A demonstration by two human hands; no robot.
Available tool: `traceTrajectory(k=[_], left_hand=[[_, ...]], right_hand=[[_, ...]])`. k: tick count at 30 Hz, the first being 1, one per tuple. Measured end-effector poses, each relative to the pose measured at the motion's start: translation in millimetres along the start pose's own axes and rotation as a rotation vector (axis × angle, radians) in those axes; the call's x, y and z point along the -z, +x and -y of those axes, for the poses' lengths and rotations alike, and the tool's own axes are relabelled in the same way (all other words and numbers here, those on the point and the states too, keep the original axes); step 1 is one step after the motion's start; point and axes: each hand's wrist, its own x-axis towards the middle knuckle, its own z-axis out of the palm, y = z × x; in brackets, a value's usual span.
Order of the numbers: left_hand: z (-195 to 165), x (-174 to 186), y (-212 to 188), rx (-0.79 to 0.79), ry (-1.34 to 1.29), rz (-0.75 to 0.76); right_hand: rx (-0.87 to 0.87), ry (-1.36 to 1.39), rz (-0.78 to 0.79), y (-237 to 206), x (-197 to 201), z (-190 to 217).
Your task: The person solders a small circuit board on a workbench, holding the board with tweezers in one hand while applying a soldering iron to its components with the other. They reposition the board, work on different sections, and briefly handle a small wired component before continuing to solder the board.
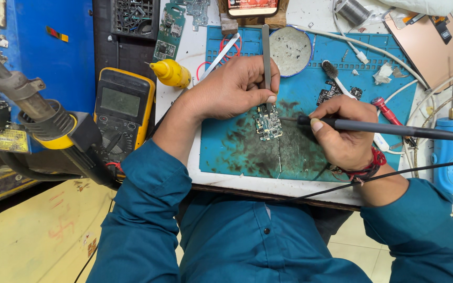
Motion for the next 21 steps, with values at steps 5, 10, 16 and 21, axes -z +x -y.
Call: traceTrajectory(k=[5,10,16,21], left_hand=[[-0.6,-0.7,0.2,-0.007,-0.026,0.006],[0.0,-0.2,-0.3,0.005,0.003,-0.004],[2.2,-0.1,-0.1,-0.009,-0.021,0.006],[3.1,-0.2,0.8,-0.008,-0.027,0.008]], right_hand=[[-0.011,-0.023,0.01,-0.7,0.5,-0.3],[-0.015,0.003,-0.008,-1.9,-0.2,-1.4],[-0.015,0.012,-0.016,-1.5,-0.6,-2.3],[-0.01,-0.008,-0.003,-1.1,-0.3,-1.4]])
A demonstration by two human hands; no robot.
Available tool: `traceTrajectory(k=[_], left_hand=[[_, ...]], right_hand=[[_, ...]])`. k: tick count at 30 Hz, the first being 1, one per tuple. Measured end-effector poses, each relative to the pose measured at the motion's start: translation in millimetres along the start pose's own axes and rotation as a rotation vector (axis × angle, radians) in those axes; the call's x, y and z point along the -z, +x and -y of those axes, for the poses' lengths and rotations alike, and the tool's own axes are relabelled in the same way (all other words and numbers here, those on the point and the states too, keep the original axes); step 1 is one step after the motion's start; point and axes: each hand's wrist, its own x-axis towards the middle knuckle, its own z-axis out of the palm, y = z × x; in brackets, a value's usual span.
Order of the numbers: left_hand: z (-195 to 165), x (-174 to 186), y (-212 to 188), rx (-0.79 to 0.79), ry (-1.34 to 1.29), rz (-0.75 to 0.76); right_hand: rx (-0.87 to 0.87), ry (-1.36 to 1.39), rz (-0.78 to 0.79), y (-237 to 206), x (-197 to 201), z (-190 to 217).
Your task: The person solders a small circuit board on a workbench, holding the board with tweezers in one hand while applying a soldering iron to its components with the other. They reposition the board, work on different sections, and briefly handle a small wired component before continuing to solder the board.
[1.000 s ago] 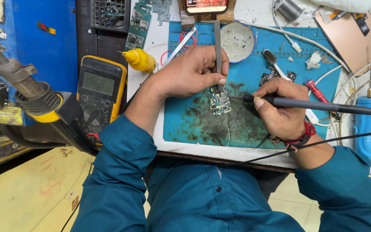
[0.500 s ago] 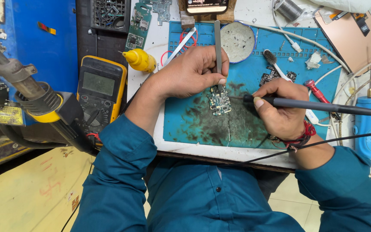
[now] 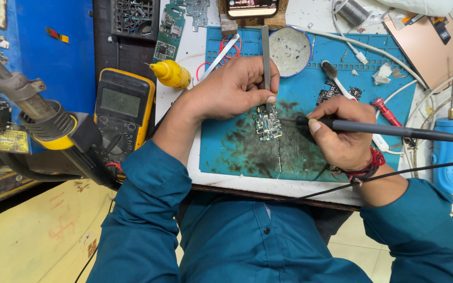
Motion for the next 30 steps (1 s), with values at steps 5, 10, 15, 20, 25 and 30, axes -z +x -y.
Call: traceTrajectory(k=[5,10,15,20,25,30], left_hand=[[-0.7,0.3,-0.3,0.003,0.0,-0.001],[-1.1,0.5,-0.4,-0.002,0.011,0.0],[-1.2,-0.2,-0.8,-0.003,-0.01,0.001],[-1.9,-0.6,-0.9,0.006,0.014,-0.006],[-2.5,0.4,-0.8,0.006,0.032,-0.013],[-2.3,0.6,-0.7,-0.002,0.025,-0.009]], right_hand=[[0.001,0.018,0.0,0.1,0.0,0.3],[0.011,0.023,-0.003,-0.3,0.4,0.0],[0.003,0.004,-0.006,-0.1,0.1,0.0],[-0.006,0.009,-0.005,0.2,0.3,1.5],[0.004,0.009,0.003,1.7,0.6,1.8],[0.009,-0.01,0.005,2.0,0.8,1.6]])
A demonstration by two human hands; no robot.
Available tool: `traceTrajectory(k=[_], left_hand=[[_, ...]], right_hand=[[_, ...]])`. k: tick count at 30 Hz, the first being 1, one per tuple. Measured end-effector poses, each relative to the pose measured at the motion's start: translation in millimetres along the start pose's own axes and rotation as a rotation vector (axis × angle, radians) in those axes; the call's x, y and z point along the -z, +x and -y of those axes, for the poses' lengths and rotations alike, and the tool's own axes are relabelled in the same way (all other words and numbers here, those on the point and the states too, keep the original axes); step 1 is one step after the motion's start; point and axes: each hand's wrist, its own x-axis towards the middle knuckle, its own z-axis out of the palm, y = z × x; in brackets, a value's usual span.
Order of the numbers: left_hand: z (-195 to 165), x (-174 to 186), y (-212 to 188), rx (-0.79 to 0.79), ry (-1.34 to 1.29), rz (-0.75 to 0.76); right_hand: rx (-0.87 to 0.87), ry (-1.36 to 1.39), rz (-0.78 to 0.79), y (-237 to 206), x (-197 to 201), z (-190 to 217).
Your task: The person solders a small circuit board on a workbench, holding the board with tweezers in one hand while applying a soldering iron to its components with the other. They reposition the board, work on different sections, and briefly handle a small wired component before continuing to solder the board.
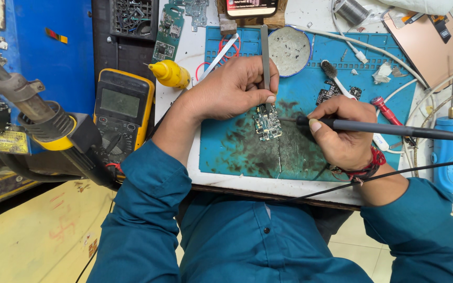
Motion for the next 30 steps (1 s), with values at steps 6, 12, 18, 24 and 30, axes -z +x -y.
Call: traceTrajectory(k=[6,12,18,24,30], left_hand=[[-0.5,0.0,-0.6,-0.001,-0.004,0.004],[-2.7,-0.4,-1.2,0.006,0.013,-0.001],[-4.5,-0.2,-1.2,0.004,0.032,-0.001],[-3.7,0.1,-1.0,-0.01,0.015,0.003],[-3.1,-0.3,-0.7,-0.013,0.01,0.003]], right_hand=[[0.003,-0.005,-0.002,-0.2,0.2,0.4],[-0.004,0.0,-0.008,-1.6,0.0,1.4],[-0.005,-0.005,-0.013,-1.3,-0.3,0.2],[0.002,0.006,-0.016,-1.0,0.2,0.9],[0.001,0.01,-0.011,-0.4,0.2,1.5]])
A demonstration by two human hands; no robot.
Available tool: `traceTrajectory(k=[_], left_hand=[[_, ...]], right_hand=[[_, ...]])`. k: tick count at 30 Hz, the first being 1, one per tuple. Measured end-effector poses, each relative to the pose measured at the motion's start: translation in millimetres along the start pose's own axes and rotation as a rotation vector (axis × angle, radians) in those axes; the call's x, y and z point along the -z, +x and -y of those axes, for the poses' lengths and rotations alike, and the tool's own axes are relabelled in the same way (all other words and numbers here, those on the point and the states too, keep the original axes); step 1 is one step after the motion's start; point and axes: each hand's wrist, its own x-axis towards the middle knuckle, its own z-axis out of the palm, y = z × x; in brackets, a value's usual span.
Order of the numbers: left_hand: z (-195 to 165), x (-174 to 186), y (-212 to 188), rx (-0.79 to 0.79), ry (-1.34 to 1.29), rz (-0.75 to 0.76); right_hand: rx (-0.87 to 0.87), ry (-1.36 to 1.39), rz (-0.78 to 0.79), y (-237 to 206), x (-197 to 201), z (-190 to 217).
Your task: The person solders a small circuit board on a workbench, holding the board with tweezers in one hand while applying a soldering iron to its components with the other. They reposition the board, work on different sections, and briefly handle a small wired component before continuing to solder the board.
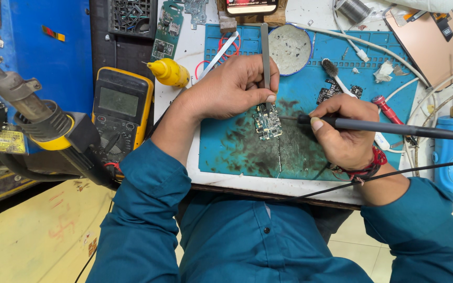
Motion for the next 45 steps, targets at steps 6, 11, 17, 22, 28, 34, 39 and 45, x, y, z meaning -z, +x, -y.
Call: traceTrajectory(k=[6,11,17,22,28,34,39,45], left_hand=[[-1.2,-0.4,-1.0,0.014,0.039,-0.013],[-2.6,-0.2,-1.5,0.006,0.051,-0.014],[-2.2,-0.3,-0.9,0.016,0.072,-0.02],[-0.5,-0.8,-1.2,0.001,0.023,-0.012],[4.5,0.0,-2.1,0.04,0.082,-0.029],[4.7,1.0,-3.9,-0.067,-0.09,0.014],[-1.2,-4.2,-5.4,-0.296,0.151,-0.47],[-5.8,-11.0,-2.1,-0.405,0.38,-0.584]], right_hand=[[-0.007,-0.002,0.002,-0.8,-0.4,0.1],[-0.005,-0.015,0.006,-0.8,0.1,0.3],[-0.001,-0.027,-0.006,-1.5,0.1,-0.4],[-0.022,0.004,-0.009,-2.4,-0.2,-1.1],[-0.007,-0.008,0.0,-3.3,-0.3,-2.6],[-0.034,0.01,-0.023,-4.8,-1.4,-1.5],[0.014,-0.004,-0.021,-4.2,-3.1,-2.0],[0.012,-0.011,-0.016,-2.3,-3.0,0.1]])
